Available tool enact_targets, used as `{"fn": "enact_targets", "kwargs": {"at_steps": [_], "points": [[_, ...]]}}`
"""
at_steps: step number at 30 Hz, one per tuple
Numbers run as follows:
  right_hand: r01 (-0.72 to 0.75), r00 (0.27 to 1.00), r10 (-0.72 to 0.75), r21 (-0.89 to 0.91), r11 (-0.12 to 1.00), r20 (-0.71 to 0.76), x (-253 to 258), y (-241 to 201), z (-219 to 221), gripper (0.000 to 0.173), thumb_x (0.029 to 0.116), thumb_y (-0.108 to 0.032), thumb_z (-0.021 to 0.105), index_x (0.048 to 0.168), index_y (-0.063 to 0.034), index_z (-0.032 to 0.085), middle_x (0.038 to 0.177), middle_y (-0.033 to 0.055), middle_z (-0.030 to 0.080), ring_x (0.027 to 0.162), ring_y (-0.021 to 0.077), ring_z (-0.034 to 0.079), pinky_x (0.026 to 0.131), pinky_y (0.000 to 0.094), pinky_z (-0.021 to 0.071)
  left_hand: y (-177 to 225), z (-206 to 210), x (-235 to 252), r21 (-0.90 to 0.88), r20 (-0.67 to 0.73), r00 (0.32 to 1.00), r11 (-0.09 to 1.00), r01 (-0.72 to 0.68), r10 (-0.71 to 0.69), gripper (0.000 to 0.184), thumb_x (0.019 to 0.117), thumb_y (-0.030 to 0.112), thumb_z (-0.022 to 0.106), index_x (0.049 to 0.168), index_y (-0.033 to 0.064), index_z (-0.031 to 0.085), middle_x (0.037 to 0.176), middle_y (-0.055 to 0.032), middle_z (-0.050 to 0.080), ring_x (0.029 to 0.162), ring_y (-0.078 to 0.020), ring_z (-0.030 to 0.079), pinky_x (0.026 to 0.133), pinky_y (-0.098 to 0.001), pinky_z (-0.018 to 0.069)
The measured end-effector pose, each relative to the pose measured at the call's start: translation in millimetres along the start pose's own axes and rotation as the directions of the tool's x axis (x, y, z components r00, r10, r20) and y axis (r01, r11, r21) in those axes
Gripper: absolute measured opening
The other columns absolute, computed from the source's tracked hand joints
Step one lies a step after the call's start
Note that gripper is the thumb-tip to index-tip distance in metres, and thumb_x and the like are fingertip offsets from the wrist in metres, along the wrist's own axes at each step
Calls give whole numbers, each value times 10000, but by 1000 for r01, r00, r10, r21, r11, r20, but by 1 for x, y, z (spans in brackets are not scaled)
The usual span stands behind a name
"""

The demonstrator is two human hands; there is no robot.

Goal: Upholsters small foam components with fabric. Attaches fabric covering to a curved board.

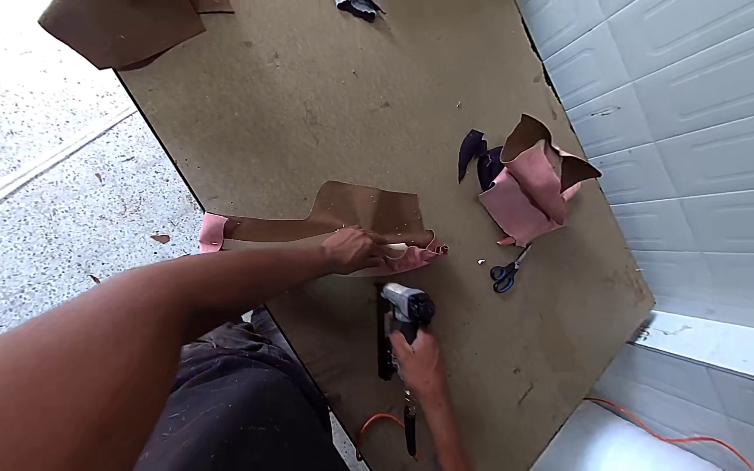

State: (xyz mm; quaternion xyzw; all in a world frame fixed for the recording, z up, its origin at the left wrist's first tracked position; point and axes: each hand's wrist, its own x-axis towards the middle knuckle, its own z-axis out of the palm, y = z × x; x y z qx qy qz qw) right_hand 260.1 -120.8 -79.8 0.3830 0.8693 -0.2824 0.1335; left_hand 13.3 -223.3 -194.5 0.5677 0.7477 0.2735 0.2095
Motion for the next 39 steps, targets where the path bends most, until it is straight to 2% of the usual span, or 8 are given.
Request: {"fn": "enact_targets", "kwargs": {"at_steps": [4, 8, 11, 13, 17, 22, 31, 39], "points": [[-130, 955, 105, -74, 989, -277, -20, 71, 1, 507, 905, -191, 721, 1344, 23, 581, 1290, 244, 603, 1140, 380, 632, 957, 585, 544, -11, -46, -36, 150, -47, 998, 988, -35, 43, 250, 972, 422, 651, 1014, 192, 739, 1197, -41, 632, 1141, -259, 590, 938, -471, 512], [-138, 925, 114, -41, 990, -363, -28, 98, 27, 621, 907, -254, 712, 1453, -18, 533, 1449, 252, 514, 1339, 413, 508, 1096, 604, 440, -22, -72, -54, 166, 319, 939, 983, 77, -128, 203, 951, 350, 716, 1031, 165, 693, 979, -50, 693, 898, -264, 690, 768, -529, 582], [-79, 959, 131, 208, 975, -249, -32, 15, 51, 456, 983, -346, 649, 1311, -29, 642, 1270, 158, 656, 1194, 293, 631, 1021, 514, 526, -15, -74, -38, 223, 443, 877, 970, 95, -188, 287, 889, 373, 784, 1055, 155, 700, 998, -83, 702, 921, -301, 697, 768, -563, 583], [-121, 980, 182, 496, 860, -76, -13, -50, 84, 427, 1027, -399, 601, 1205, -18, 673, 985, 90, 744, 842, 208, 743, 750, 421, 648, 0, -83, -30, 288, 503, 825, 950, 119, -256, 387, 856, 377, 818, 1146, 150, 702, 1074, -116, 705, 1000, -342, 693, 813, -597, 577], [-265, 958, 267, 673, 691, 103, 40, -99, 130, 516, 1004, -504, 627, 855, -17, 710, 649, 83, 689, 533, 206, 673, 525, 375, 600, 4, -76, -25, 331, 488, 851, 943, 25, -193, 307, 855, 308, 806, 1097, 153, 698, 992, -106, 698, 936, -331, 696, 749, -567, 585], [-188, 980, 154, 818, 544, 122, 40, -62, 147, 360, 1074, -247, 563, 886, 43, 661, 659, 106, 663, 487, 189, 597, 473, 322, 536, 19, -74, -16, 401, 492, 830, 915, 50, -261, 306, 822, 274, 839, 1040, 107, 704, 976, -111, 704, 939, -338, 698, 737, -562, 583], [-84, 985, 173, 870, 486, -2, 38, -69, 145, 333, 1028, -273, 593, 821, -36, 705, 552, 22, 479, 443, 128, 389, 433, 304, 350, 24, -62, -23, 381, 439, 819, 902, 203, -369, 244, 884, 172, 762, 1122, 148, 713, 1012, -115, 722, 960, -354, 704, 754, -595, 586], [-381, 908, 104, 697, 608, 405, 83, -100, 93, 349, 1111, -233, 453, 1089, 62, 638, 716, 140, 688, 519, 210, 649, 476, 336, 563, -6, -73, -16, 245, 502, 828, 959, 140, -249, 270, 824, 163, 792, 1068, 91, 704, 1059, -138, 700, 998, -357, 686, 772, -583, 583]]}}
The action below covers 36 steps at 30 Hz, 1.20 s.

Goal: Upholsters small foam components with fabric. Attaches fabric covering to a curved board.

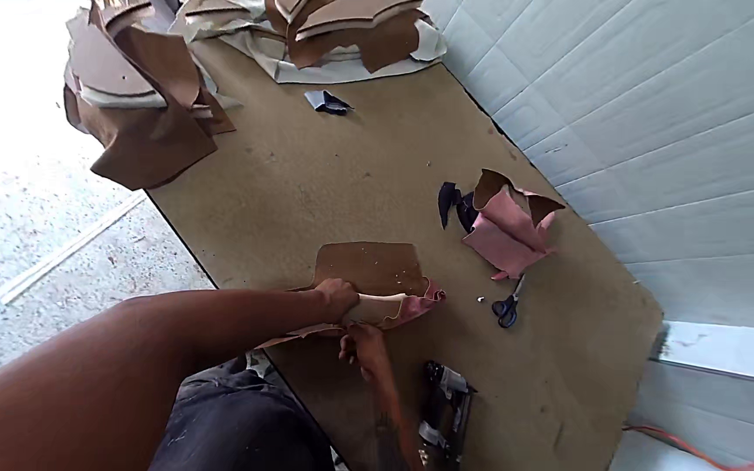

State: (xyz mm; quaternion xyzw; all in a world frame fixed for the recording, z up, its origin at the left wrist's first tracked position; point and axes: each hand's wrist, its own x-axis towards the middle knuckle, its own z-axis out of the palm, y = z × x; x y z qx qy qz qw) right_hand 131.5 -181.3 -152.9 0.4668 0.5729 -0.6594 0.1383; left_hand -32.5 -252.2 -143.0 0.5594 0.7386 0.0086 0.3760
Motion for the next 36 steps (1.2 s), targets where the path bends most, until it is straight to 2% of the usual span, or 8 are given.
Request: {"fn": "enact_targets", "kwargs": {"at_steps": [6, 14, 19, 22, 25, 29, 32, 36], "points": [[-104, 994, 110, -227, 968, 14, 11, -26, -8, 305, 1051, -257, 600, 1010, 33, 683, 660, 85, 651, 493, 155, 607, 451, 297, 528, -7, -13, -1, 8, 119, 988, 995, -100, 99, 426, 735, 362, 878, 1040, 106, 725, 979, -115, 717, 941, -315, 693, 791, -576, 564], [88, 992, -112, -360, 929, -48, 21, -12, -11, 323, 991, -313, 698, 894, -5, 699, 592, 84, 627, 456, 159, 572, 450, 302, 505, -4, 24, -3, 19, -196, 980, 1000, -22, 25, 497, 722, 447, 885, 1072, 160, 678, 941, -75, 704, 888, -310, 703, 703, -559, 584], [440, 767, -514, -268, 857, -384, -39, 37, -74, 255, 995, -241, 674, 1171, -62, 716, 898, 72, 751, 749, 200, 734, 678, 393, 650, -9, 19, -2, 27, -191, 980, 999, -43, 48, 446, 777, 515, 852, 1012, 177, 681, 887, -37, 698, 854, -262, 698, 712, -532, 581], [235, 536, -552, -515, 824, -639, -82, 97, -150, 419, 925, -282, 760, 1244, -24, 674, 1101, 129, 714, 970, 233, 711, 860, 446, 611, -9, 16, -2, 6, -187, 980, 997, -74, 74, 405, 801, 518, 835, 972, 183, 686, 840, -21, 688, 819, -237, 690, 703, -515, 575], [-3, 570, -476, -581, 814, -669, -86, 134, -173, 807, 788, -442, 869, 1417, -41, 563, 1346, 227, 586, 1201, 363, 606, 979, 549, 538, -10, 15, 0, 8, -180, 980, 996, -89, 89, 382, 825, 522, 816, 950, 189, 675, 819, -12, 676, 796, -228, 682, 682, -497, 568], [-118, 561, -409, -558, 821, -720, -67, 139, -174, 862, 667, -246, 943, 1410, -56, 549, 1373, 269, 530, 1268, 433, 527, 1017, 603, 492, -13, 15, 0, -2, -176, 980, 996, -89, 87, 360, 836, 505, 809, 936, 187, 674, 817, -18, 672, 801, -240, 681, 679, -506, 566], [-76, 635, -243, -373, 925, -733, -81, 115, -166, 762, 767, -185, 828, 1428, -20, 487, 1241, 203, 635, 1092, 315, 646, 902, 537, 562, -17, 14, -1, -21, -184, 978, 995, -100, 95, 347, 847, 486, 803, 951, 177, 683, 826, -30, 684, 817, -251, 691, 702, -522, 574], [76, 830, -230, -306, 949, -507, -123, 55, -110, 262, 924, -199, 686, 1107, -12, 690, 725, 123, 685, 539, 243, 638, 505, 417, 573, -19, 17, 1, -49, -184, 976, 991, -122, 111, 305, 858, 435, 796, 976, 173, 695, 859, -41, 694, 836, -260, 695, 702, -520, 574]]}}
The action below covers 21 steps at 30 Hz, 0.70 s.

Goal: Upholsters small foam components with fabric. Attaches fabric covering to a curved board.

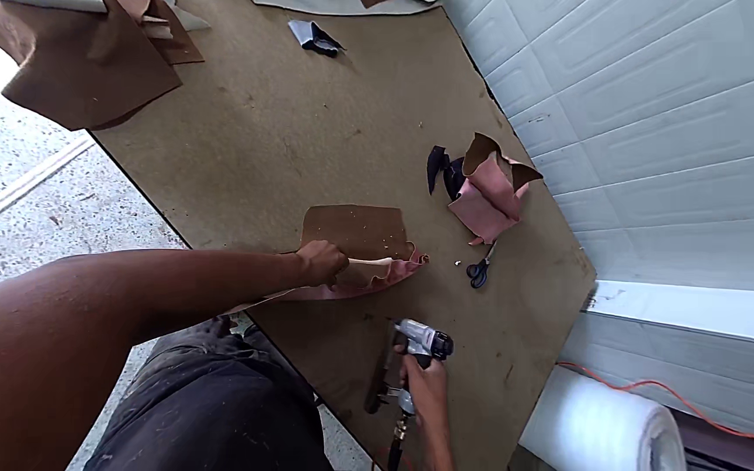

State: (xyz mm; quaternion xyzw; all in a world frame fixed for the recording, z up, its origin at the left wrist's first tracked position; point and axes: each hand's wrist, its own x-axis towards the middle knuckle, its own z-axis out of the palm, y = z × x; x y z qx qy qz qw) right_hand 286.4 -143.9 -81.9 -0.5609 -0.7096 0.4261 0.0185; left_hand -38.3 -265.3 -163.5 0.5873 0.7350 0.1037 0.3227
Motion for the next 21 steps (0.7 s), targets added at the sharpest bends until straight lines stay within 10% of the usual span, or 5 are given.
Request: {"fn": "enact_targets", "kwargs": {"at_steps": [5, 21], "points": [[271, 963, -249, -374, 887, 105, -12, -55, 53, 224, 885, -276, 639, 1062, -208, 758, 778, -56, 703, 602, 92, 633, 578, 373, 562, -3, -4, -2, -30, 22, 1000, 1000, 6, -6, 270, 876, 348, 782, 1026, 137, 704, 920, -92, 712, 891, -317, 702, 737, -560, 576], [192, 970, -89, -482, 855, 228, -38, -88, 108, 202, 918, -334, 634, 1006, -191, 745, 732, -33, 680, 621, 109, 658, 610, 378, 586, -5, -6, 0, -47, 52, 999, 999, -15, 17, 266, 907, 344, 749, 1048, 125, 696, 935, -103, 713, 917, -324, 709, 735, -556, 583]]}}
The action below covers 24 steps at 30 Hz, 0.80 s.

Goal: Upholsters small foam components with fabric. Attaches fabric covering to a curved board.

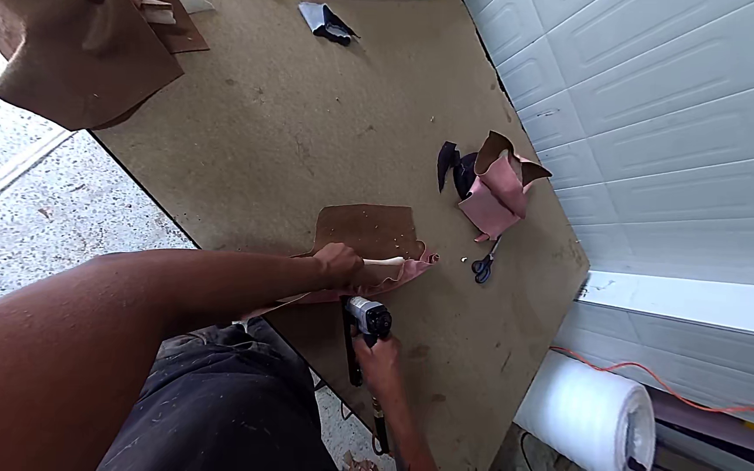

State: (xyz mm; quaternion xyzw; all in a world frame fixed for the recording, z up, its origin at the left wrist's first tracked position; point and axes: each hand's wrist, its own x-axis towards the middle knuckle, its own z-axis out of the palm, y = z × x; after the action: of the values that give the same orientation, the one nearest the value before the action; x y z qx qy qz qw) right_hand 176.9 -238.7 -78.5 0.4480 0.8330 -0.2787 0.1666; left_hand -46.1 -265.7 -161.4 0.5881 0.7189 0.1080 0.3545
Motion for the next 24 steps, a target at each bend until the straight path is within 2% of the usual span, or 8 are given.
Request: {"fn": "enact_targets", "kwargs": {"at_steps": [6, 10, 12, 16, 18, 20, 22, 24], "points": [[18, 988, -20, -16, 1000, -154, -7, 53, -20, 278, 881, -290, 690, 1047, -67, 697, 816, 57, 693, 717, 188, 685, 692, 463, 595, -16, -12, -23, -69, -55, 998, 997, 23, -27, 307, 907, 386, 749, 1098, 152, 696, 934, -86, 717, 893, -314, 708, 745, -577, 578], [-40, 949, -5, -137, 990, -315, 6, 158, -52, 494, 874, -191, 742, 1307, 5, 609, 1289, 216, 611, 1127, 336, 649, 952, 541, 557, -35, -4, -87, 2, -85, 979, 982, 188, -187, 397, 886, 536, 740, 1088, 195, 712, 922, -56, 713, 870, -288, 706, 731, -565, 580], [28, 927, -96, -187, 982, -362, 23, 185, -61, 599, 857, -216, 755, 1404, -30, 595, 1397, 239, 555, 1275, 395, 559, 1060, 581, 479, -35, 8, -109, 15, -59, 971, 972, 233, -232, 344, 944, 526, 679, 1036, 196, 701, 873, -39, 698, 843, -263, 696, 722, -529, 571], [147, 971, -110, 169, 975, -210, 49, 135, -43, 610, 967, -380, 678, 1457, -53, 519, 1274, 143, 659, 1101, 259, 681, 919, 475, 594, -23, 34, -113, -44, -104, 950, 956, 292, -295, 322, 974, 510, 645, 943, 201, 732, 860, -15, 711, 858, -229, 705, 770, -512, 583], [138, 989, -96, 488, 862, -110, 80, 92, -7, 680, 973, -361, 704, 1497, -34, 418, 1238, 184, 655, 912, 278, 725, 748, 470, 638, -12, 42, -110, -94, -116, 933, 939, 331, -340, 346, 977, 528, 635, 941, 196, 730, 853, -20, 705, 850, -229, 702, 766, -515, 583], [212, 976, -121, 645, 735, -182, 120, 60, 23, 753, 938, -374, 754, 1519, -72, 382, 1272, 178, 628, 927, 270, 713, 735, 465, 636, -1, 51, -104, -191, -130, 911, 912, 364, -391, 363, 986, 524, 620, 936, 181, 729, 821, -32, 698, 814, -236, 696, 751, -524, 580], [289, 956, -185, 615, 733, -229, 146, 41, 25, 775, 900, -441, 776, 1519, -109, 449, 1361, 131, 626, 1078, 233, 700, 853, 459, 626, 10, 59, -91, -287, -158, 881, 874, 392, -447, 394, 989, 532, 609, 915, 160, 716, 785, -46, 684, 777, -248, 690, 726, -534, 577], [341, 938, -272, 420, 841, -216, 145, 25, 15, 792, 857, -590, 761, 1442, -108, 531, 1247, 102, 670, 1016, 221, 706, 845, 475, 623, 17, 57, -78, -306, -162, 855, 849, 431, -492, 408, 966, 556, 631, 935, 160, 726, 807, -53, 695, 803, -259, 698, 742, -549, 580]]}}
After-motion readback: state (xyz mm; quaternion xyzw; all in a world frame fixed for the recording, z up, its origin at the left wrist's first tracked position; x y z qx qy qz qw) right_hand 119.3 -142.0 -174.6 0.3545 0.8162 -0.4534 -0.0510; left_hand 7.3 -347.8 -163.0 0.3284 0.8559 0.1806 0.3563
